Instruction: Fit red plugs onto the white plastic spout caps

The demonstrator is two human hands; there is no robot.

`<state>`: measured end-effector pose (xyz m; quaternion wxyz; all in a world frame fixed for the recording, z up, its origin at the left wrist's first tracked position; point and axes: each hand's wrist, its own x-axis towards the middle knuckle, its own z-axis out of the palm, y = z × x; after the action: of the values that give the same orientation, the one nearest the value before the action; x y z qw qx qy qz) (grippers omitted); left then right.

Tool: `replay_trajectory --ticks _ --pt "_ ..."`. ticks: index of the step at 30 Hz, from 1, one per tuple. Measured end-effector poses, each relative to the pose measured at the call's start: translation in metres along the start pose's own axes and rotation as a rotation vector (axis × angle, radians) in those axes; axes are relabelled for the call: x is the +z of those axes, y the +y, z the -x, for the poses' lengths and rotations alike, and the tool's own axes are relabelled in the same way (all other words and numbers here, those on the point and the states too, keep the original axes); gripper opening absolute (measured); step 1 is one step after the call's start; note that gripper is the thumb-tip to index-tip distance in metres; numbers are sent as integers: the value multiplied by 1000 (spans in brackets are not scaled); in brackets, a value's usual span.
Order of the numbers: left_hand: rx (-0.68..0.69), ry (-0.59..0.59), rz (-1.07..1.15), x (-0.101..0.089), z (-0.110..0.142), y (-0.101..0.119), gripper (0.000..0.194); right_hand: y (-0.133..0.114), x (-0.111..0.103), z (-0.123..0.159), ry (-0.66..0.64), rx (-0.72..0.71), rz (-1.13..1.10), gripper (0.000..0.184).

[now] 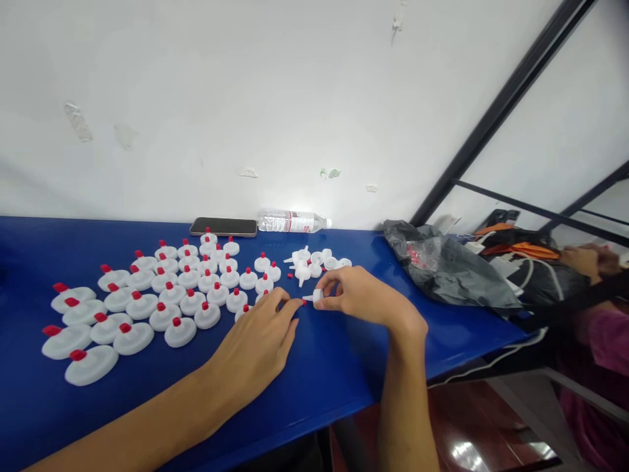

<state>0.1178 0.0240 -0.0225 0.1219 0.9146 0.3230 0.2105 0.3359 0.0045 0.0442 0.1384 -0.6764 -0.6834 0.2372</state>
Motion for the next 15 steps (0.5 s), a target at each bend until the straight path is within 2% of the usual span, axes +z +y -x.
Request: replay_trajectory --ticks 5,10,15 --pt "-47 -14 -83 2 -4 -4 30 -10 1 4 -69 -49 -44 23" --pt "-41 -94 -128 -1 -5 -7 34 -17 4 5 -86 -87 -43 24" --pt "-10 -37 -127 -1 -3 -10 31 -15 5 5 -86 -125 -40 23"
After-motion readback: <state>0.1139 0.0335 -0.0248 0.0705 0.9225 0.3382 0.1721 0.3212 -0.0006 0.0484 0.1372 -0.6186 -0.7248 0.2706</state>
